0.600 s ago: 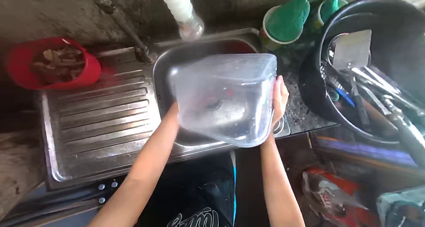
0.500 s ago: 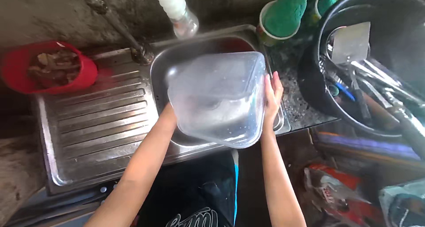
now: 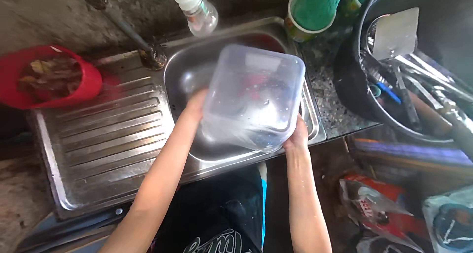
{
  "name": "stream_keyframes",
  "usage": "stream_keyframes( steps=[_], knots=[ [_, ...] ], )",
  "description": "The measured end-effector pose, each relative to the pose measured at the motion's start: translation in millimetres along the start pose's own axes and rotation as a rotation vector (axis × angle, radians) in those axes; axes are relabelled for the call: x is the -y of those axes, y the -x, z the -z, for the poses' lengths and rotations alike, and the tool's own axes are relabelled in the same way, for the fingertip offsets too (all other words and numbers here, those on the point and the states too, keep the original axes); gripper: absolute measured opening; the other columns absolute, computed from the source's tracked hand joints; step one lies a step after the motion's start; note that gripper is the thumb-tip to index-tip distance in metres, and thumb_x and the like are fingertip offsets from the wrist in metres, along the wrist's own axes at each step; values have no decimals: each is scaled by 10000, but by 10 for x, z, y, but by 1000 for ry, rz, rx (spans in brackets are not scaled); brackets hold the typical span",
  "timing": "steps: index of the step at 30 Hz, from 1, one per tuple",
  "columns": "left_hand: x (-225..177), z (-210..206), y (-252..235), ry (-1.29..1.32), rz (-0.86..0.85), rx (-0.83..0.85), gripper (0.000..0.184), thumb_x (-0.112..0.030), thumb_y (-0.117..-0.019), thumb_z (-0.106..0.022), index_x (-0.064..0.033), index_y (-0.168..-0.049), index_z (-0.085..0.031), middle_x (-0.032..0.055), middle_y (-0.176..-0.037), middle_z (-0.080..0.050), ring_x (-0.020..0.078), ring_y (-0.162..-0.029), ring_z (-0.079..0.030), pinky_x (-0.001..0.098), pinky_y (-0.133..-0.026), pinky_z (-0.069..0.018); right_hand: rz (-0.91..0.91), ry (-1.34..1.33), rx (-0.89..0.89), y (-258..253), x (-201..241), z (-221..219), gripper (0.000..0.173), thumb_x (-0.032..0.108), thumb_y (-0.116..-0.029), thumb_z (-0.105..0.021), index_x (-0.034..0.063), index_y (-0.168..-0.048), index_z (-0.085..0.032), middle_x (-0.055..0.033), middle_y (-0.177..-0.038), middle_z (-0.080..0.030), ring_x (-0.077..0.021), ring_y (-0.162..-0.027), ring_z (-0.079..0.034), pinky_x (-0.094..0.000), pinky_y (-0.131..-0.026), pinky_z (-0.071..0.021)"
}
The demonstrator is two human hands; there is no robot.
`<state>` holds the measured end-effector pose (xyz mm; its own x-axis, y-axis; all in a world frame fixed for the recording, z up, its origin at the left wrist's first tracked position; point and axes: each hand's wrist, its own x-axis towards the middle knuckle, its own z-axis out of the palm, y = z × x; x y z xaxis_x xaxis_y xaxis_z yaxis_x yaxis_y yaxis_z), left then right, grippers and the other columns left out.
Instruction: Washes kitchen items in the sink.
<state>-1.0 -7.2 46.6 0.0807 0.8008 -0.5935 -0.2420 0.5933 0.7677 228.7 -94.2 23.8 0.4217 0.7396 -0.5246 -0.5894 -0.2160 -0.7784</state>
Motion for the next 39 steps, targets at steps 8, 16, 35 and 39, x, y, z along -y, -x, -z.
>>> stream_keyframes(
  steps=[8, 16, 35, 39],
  knots=[
    [184, 86, -98, -415, -168, -175, 188, -140, -1040, -540, 18, -1059, -639, 28, -885, -611, 41, -771, -571, 248, -743, -518, 68, -45, -19, 2, -103, 41, 363, 116, -1082, -328, 72, -1390, -515, -15, -1115, -689, -71, -949, -685, -272, -816, -589],
    [165, 222, -19, 310, 157, 213, 381, -307, -1121, -311, -133, -1011, -631, 2, -815, -721, 64, -727, -709, 224, -627, -600, 96, -100, 62, 48, -154, 80, 338, 162, -1105, -289, 101, -1252, -588, 16, -965, -719, -43, -867, -700, -239, -761, -599],
    [254, 339, 62, 266, 176, 198, 341, -297, -1108, -356, -120, -1052, -642, 25, -872, -729, 101, -792, -723, 264, -702, -616, 92, -214, 194, -76, -215, 191, 324, 197, -1110, -250, 127, -1195, -555, -4, -969, -704, -86, -907, -695, -289, -804, -595],
    [295, 492, 175, 149, 245, 206, 356, -347, -1118, -333, -139, -1101, -621, 5, -922, -729, 86, -844, -721, 242, -755, -603, 136, -185, 163, 4, -174, 121, 346, 185, -1114, -241, 115, -1211, -566, -2, -975, -715, -87, -916, -704, -286, -818, -600]
  ],
)
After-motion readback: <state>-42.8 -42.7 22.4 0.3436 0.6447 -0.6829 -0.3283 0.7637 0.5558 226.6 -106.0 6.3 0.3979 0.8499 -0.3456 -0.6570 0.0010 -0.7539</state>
